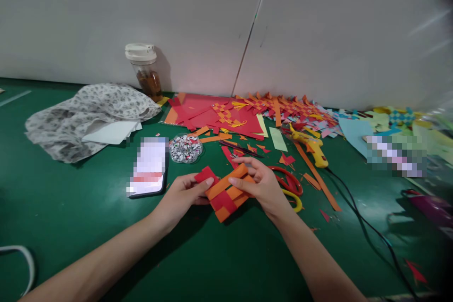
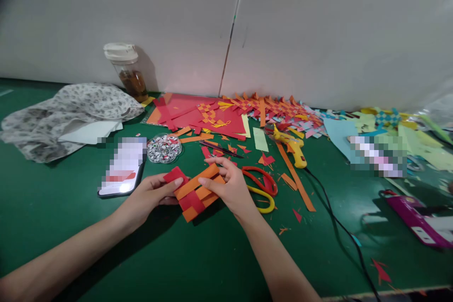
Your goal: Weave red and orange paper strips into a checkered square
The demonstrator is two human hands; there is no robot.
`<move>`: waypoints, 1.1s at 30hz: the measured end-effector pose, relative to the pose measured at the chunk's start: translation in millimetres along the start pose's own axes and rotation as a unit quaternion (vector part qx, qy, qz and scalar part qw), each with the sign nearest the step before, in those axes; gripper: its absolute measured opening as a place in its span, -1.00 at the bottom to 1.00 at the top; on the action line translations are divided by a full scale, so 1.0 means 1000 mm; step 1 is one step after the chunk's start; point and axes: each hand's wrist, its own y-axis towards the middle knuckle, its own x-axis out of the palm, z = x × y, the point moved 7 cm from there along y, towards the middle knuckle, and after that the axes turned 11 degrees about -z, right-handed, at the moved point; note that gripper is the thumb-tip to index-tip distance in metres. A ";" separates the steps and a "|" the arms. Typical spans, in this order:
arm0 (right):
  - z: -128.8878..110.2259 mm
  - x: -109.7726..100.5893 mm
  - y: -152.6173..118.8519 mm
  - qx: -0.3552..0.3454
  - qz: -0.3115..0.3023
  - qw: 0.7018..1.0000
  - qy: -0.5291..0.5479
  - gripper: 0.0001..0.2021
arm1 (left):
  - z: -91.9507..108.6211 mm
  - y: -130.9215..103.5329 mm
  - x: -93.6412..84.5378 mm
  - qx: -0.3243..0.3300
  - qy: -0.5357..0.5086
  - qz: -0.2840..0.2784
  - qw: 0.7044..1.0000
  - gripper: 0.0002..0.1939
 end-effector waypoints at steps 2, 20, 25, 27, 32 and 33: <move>-0.001 -0.004 0.000 -0.005 0.020 1.000 0.005 -0.56 | 0.000 0.001 0.000 -0.009 0.007 -0.004 1.000 -0.75; 0.011 0.002 0.002 0.021 0.045 0.995 0.086 -0.41 | 0.002 -0.002 -0.011 0.021 -0.063 0.090 0.994 -0.73; 0.009 -0.006 -0.001 0.026 0.097 0.993 0.062 -0.53 | 0.000 -0.002 -0.015 0.029 -0.108 0.114 0.987 -0.75; 0.010 -0.004 -0.002 0.045 0.097 0.992 0.071 -0.59 | 0.001 -0.002 -0.017 0.040 -0.122 0.121 0.984 -0.75; 0.017 0.011 -0.001 0.089 0.028 0.992 0.082 -0.51 | 0.001 -0.003 -0.020 0.062 -0.162 0.136 0.975 -0.77; 0.018 0.014 0.000 0.089 0.014 0.993 0.082 -0.47 | 0.001 -0.003 -0.020 0.064 -0.169 0.136 0.974 -0.77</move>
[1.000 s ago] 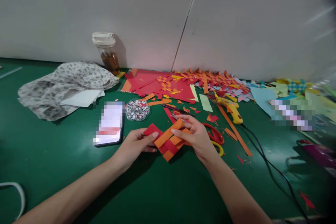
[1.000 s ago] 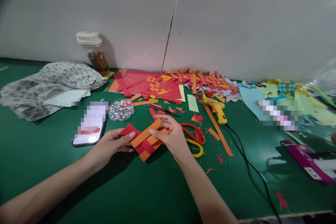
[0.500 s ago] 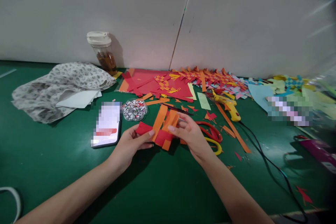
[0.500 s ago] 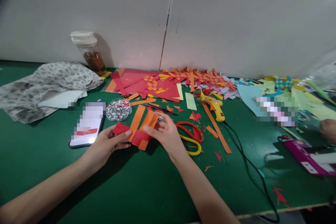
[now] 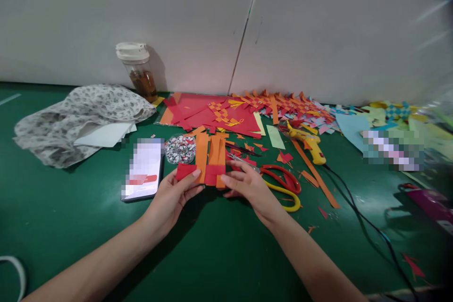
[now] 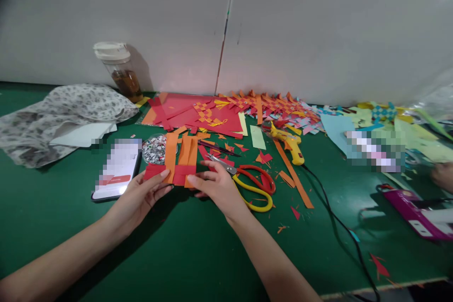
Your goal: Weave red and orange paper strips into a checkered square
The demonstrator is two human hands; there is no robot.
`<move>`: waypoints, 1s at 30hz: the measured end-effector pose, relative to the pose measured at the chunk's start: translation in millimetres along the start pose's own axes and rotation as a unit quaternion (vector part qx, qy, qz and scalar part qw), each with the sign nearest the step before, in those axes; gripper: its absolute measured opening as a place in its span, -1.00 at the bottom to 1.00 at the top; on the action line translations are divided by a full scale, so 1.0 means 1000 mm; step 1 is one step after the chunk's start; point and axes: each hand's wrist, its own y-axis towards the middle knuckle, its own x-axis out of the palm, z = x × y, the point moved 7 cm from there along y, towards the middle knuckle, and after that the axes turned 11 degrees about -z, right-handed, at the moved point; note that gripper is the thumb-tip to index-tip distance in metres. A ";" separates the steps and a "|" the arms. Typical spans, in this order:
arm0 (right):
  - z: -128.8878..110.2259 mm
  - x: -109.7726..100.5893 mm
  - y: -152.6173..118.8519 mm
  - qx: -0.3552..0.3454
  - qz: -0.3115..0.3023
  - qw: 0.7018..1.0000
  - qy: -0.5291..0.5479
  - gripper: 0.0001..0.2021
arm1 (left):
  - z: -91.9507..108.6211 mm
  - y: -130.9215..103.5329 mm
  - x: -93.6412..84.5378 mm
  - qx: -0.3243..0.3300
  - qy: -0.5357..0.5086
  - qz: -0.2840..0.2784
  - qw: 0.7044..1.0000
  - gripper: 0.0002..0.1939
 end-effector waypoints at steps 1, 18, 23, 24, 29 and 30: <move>0.000 0.001 0.000 -0.007 -0.008 1.000 0.000 -0.43 | -0.001 0.000 0.001 -0.003 -0.005 -0.003 1.000 -0.78; -0.015 -0.014 -0.006 -0.126 0.076 0.988 -0.055 -0.70 | -0.003 -0.003 0.007 -0.023 0.052 -0.040 0.998 -0.74; -0.011 -0.013 -0.004 -0.115 0.066 0.991 -0.030 -0.70 | -0.003 -0.003 0.010 -0.027 0.077 -0.055 0.995 -0.70; -0.010 -0.013 -0.004 -0.112 0.070 0.991 -0.027 -0.70 | -0.003 -0.003 0.011 -0.027 0.080 -0.059 0.995 -0.70; -0.011 -0.016 -0.004 -0.116 0.086 0.989 -0.020 -0.70 | -0.003 -0.005 0.011 -0.028 0.094 -0.064 0.993 -0.72; -0.011 -0.015 -0.004 -0.116 0.083 0.990 -0.018 -0.69 | -0.003 -0.005 0.010 -0.028 0.096 -0.060 0.993 -0.72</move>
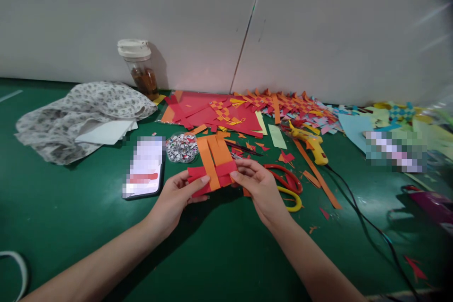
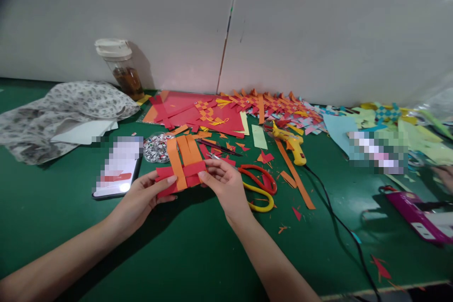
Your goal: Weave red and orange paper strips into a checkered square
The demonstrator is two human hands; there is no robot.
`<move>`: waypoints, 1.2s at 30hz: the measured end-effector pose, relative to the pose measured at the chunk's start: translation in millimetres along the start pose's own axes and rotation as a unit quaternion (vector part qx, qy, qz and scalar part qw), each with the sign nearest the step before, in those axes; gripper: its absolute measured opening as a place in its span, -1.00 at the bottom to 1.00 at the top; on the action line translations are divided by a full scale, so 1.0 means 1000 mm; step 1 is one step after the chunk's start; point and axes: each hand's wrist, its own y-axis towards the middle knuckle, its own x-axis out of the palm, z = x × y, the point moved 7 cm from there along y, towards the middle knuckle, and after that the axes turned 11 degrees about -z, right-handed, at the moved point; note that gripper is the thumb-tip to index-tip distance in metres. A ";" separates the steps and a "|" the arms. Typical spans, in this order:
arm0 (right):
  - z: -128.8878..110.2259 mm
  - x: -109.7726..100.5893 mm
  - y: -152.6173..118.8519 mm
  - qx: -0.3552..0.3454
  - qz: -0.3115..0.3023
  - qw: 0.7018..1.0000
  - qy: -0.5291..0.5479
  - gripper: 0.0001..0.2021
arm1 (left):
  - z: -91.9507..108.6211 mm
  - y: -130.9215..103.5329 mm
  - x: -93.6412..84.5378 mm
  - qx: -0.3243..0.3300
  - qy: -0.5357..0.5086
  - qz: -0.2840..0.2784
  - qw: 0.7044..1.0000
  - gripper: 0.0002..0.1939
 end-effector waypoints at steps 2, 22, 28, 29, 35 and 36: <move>0.000 0.002 0.000 0.003 -0.010 1.000 0.003 -0.68 | 0.000 0.000 -0.001 0.000 0.001 0.009 1.000 -0.71; -0.005 0.002 -0.002 -0.007 -0.005 1.000 0.013 -0.67 | 0.000 0.001 -0.003 -0.013 0.020 0.012 1.000 -0.72; -0.006 0.001 -0.004 -0.019 0.005 0.998 0.058 -0.68 | 0.000 0.000 -0.001 -0.013 0.018 0.000 1.000 -0.75; -0.006 0.000 -0.004 -0.020 0.007 0.998 0.066 -0.68 | 0.001 0.000 -0.001 -0.013 0.016 0.001 1.000 -0.74; -0.004 0.000 -0.002 -0.019 -0.010 0.994 0.105 -0.67 | 0.005 0.000 0.003 -0.001 -0.022 -0.019 1.000 -0.66; -0.004 0.000 -0.002 -0.019 -0.013 0.994 0.106 -0.67 | 0.006 0.000 0.004 0.005 -0.029 -0.026 0.999 -0.64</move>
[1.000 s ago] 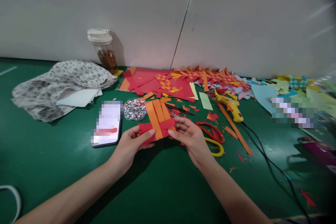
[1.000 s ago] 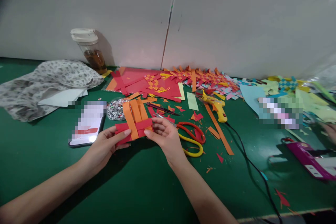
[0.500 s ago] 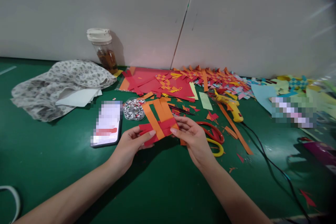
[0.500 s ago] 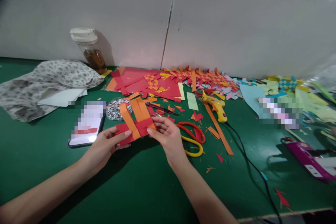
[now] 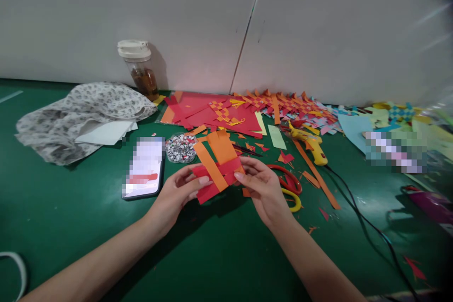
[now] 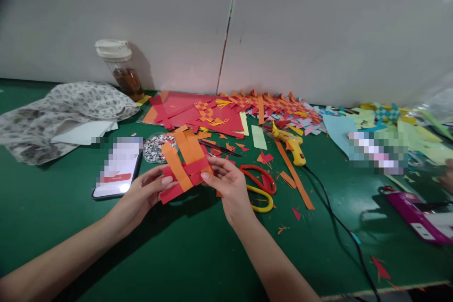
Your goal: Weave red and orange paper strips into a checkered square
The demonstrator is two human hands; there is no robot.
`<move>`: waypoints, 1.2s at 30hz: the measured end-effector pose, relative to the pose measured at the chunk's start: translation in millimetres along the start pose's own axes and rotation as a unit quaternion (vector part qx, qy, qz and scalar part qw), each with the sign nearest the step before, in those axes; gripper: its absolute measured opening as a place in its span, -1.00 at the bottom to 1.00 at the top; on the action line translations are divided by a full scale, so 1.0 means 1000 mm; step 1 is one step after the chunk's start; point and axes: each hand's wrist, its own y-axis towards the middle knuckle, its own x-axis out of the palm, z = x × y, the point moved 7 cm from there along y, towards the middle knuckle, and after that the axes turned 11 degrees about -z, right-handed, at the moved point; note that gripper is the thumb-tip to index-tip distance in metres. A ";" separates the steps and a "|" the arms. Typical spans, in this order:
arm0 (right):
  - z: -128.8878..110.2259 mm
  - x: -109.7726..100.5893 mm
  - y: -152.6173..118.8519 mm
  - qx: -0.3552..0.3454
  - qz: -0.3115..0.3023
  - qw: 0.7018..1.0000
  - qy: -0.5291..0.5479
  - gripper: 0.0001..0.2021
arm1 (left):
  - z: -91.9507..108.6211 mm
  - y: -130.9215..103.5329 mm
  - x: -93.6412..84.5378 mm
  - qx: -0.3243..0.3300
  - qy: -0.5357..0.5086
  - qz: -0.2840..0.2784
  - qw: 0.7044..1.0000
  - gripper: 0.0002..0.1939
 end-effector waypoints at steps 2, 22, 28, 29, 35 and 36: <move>0.000 0.001 0.000 -0.001 -0.008 1.000 -0.001 -0.69 | 0.001 0.000 0.001 0.008 -0.008 -0.015 1.000 -0.61; 0.001 -0.001 0.002 -0.015 -0.015 0.995 -0.094 -0.72 | -0.002 -0.002 -0.006 -0.016 0.035 0.013 0.999 -0.70; 0.000 -0.002 0.001 -0.031 -0.004 0.990 -0.135 -0.72 | -0.003 0.001 -0.002 -0.008 0.041 -0.016 0.999 -0.78; 0.000 -0.002 0.001 -0.035 -0.004 0.989 -0.144 -0.72 | -0.003 0.001 -0.002 -0.006 0.036 -0.022 0.999 -0.80; -0.004 0.000 0.000 -0.044 -0.001 0.985 -0.166 -0.72 | -0.003 0.002 0.000 -0.007 0.027 -0.034 0.999 -0.81; -0.005 0.000 0.000 -0.043 -0.001 0.986 -0.164 -0.73 | -0.003 0.002 0.001 -0.006 0.027 -0.036 0.999 -0.81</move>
